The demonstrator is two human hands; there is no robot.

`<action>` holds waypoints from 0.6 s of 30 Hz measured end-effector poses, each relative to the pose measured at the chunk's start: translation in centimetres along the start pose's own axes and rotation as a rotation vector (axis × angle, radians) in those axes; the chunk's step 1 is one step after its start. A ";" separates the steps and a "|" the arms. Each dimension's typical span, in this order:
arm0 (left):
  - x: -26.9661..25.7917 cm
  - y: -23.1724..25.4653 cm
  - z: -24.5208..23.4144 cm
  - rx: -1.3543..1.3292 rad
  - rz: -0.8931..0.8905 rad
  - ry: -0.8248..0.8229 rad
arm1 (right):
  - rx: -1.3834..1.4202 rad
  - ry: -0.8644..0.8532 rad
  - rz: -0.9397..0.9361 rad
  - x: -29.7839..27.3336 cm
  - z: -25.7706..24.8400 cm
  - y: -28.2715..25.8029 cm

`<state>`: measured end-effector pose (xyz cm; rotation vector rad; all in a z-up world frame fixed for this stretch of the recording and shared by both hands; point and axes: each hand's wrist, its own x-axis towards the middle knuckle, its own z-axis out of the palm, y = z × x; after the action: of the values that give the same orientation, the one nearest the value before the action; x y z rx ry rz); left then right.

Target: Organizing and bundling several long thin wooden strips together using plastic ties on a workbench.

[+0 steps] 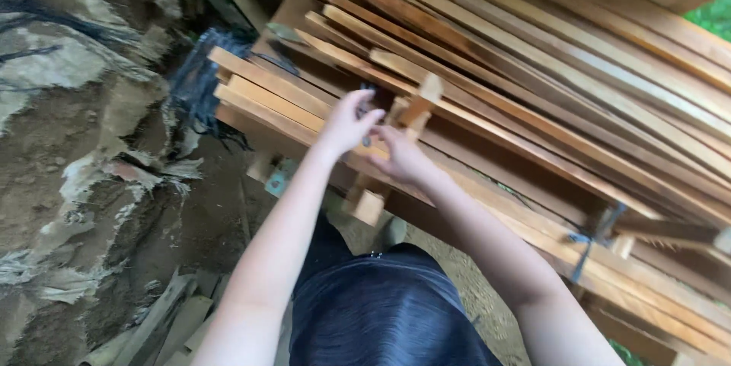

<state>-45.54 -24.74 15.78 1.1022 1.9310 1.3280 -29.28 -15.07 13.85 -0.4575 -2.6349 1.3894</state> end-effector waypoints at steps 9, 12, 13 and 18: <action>-2.2 -18.3 -16.6 0.386 -0.824 0.651 | -0.137 -0.170 0.075 17.7 8.9 -4.7; -3.1 -16.8 -18.7 -0.142 -0.843 0.647 | -0.144 -0.226 0.135 22.2 11.8 -5.3; -3.1 -18.1 -19.4 -0.220 -0.910 0.576 | -0.118 -0.234 0.164 23.4 13.0 -5.5; -0.5 -15.2 -24.4 -0.819 -1.054 0.538 | -0.048 -0.192 0.288 28.7 16.4 -6.7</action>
<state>-69.53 -39.73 10.56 -0.6576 1.5520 1.5281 -61.95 -22.15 9.23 -0.7725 -2.8504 1.5206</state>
